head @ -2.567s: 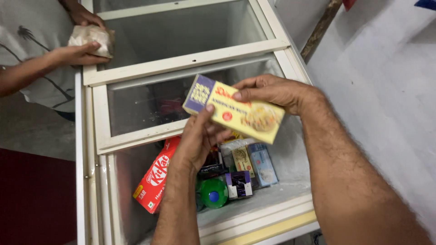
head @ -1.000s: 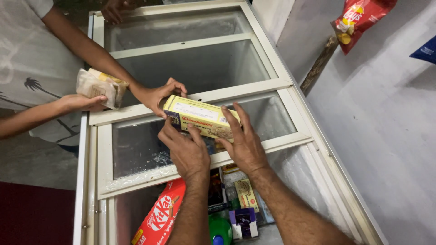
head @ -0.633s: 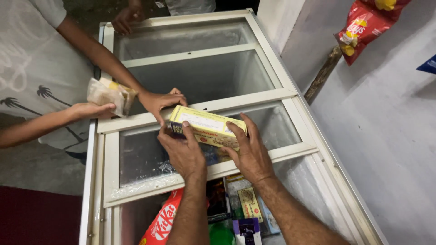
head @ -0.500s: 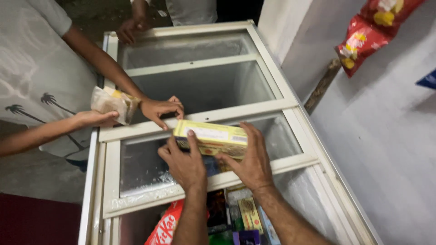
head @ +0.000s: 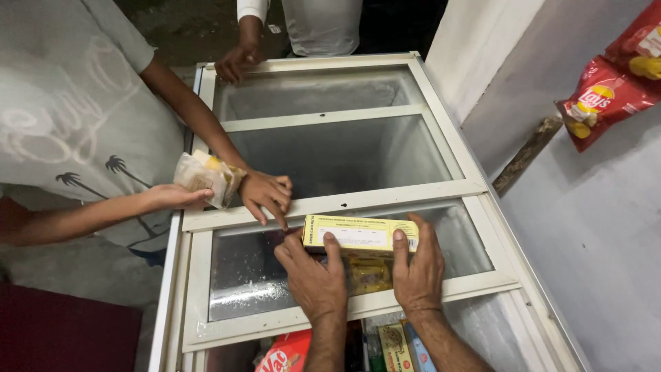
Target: Organizing frozen items inside a display freezer and handing products to customers.
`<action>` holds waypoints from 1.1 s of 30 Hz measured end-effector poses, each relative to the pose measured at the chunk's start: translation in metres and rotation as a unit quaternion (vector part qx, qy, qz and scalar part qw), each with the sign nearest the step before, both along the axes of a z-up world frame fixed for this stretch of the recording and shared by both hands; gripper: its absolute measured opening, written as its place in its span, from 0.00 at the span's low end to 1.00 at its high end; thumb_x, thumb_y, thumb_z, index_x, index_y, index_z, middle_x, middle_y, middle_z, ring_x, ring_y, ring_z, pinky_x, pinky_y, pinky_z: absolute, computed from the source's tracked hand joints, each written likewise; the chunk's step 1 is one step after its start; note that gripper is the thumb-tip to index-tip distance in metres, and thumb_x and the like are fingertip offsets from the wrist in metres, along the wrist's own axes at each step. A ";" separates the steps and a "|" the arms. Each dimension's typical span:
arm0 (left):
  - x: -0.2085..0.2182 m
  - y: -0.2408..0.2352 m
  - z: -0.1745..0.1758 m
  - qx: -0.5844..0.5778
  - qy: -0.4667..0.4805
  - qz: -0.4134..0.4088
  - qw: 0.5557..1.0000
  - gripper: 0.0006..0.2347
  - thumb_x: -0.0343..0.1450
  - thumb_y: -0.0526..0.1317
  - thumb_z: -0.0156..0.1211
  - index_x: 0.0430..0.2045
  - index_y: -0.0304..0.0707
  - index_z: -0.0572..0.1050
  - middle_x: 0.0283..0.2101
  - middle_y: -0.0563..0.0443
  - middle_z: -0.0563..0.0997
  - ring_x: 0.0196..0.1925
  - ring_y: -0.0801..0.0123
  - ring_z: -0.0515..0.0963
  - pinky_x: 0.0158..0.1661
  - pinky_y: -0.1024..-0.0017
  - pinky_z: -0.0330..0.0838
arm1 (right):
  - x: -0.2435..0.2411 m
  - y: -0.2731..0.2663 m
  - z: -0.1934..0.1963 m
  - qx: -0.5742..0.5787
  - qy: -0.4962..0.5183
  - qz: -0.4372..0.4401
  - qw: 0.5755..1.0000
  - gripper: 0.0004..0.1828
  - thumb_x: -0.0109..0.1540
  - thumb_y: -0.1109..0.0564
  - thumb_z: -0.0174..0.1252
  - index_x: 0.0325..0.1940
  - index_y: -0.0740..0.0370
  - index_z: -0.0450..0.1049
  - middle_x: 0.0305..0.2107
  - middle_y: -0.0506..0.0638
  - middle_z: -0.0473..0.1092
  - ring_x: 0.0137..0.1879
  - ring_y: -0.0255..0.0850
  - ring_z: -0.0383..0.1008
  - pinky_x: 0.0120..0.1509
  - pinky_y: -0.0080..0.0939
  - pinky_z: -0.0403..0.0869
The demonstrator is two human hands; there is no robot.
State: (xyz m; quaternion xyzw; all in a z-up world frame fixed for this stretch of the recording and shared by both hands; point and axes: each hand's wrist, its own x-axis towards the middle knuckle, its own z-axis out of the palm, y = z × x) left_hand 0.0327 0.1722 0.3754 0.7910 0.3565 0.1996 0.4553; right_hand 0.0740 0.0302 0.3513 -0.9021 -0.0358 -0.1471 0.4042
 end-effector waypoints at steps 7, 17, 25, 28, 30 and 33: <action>0.003 -0.001 -0.013 0.032 -0.014 -0.028 0.999 0.26 0.67 0.49 0.64 0.52 0.34 0.63 0.50 0.41 0.66 0.52 0.51 0.78 0.49 0.54 0.77 | -0.004 0.004 0.004 -0.001 -0.046 0.032 0.998 0.28 0.73 0.40 0.36 0.66 0.62 0.65 0.52 0.62 0.68 0.57 0.55 0.74 0.58 0.55 0.74; -0.004 -0.003 0.001 0.040 -0.037 -0.054 0.997 0.29 0.62 0.49 0.70 0.52 0.35 0.64 0.49 0.40 0.67 0.50 0.47 0.78 0.48 0.50 0.76 | -0.006 0.002 0.004 -0.011 -0.095 0.024 0.995 0.26 0.74 0.43 0.38 0.64 0.65 0.65 0.51 0.63 0.67 0.59 0.55 0.70 0.63 0.56 0.69; -0.002 -0.004 -0.010 0.036 -0.041 -0.046 0.997 0.18 0.72 0.48 0.57 0.41 0.31 0.62 0.43 0.37 0.66 0.42 0.42 0.79 0.39 0.51 0.77 | -0.004 0.003 0.007 0.002 -0.058 0.010 0.998 0.24 0.73 0.46 0.37 0.63 0.64 0.66 0.50 0.62 0.66 0.58 0.54 0.70 0.60 0.56 0.70; -0.004 -0.007 -0.018 0.067 -0.054 -0.042 0.995 0.14 0.75 0.45 0.51 0.42 0.31 0.62 0.43 0.37 0.65 0.42 0.39 0.78 0.39 0.48 0.76 | -0.006 0.001 0.003 -0.008 -0.070 0.003 0.997 0.23 0.73 0.47 0.37 0.64 0.64 0.66 0.51 0.61 0.65 0.58 0.53 0.70 0.61 0.55 0.70; -0.003 -0.008 -0.015 0.041 -0.033 -0.047 0.997 0.13 0.76 0.45 0.49 0.41 0.32 0.62 0.43 0.39 0.65 0.42 0.44 0.80 0.39 0.51 0.77 | -0.005 0.003 0.005 -0.009 -0.032 -0.010 0.999 0.23 0.72 0.47 0.37 0.63 0.62 0.66 0.50 0.60 0.65 0.55 0.50 0.71 0.58 0.53 0.72; -0.002 -0.005 -0.002 0.041 0.008 -0.075 0.996 0.19 0.70 0.49 0.58 0.42 0.32 0.61 0.43 0.40 0.64 0.41 0.50 0.80 0.38 0.54 0.80 | -0.004 0.003 0.003 -0.014 -0.037 -0.010 0.999 0.23 0.73 0.47 0.37 0.64 0.63 0.65 0.51 0.60 0.63 0.56 0.50 0.71 0.58 0.52 0.73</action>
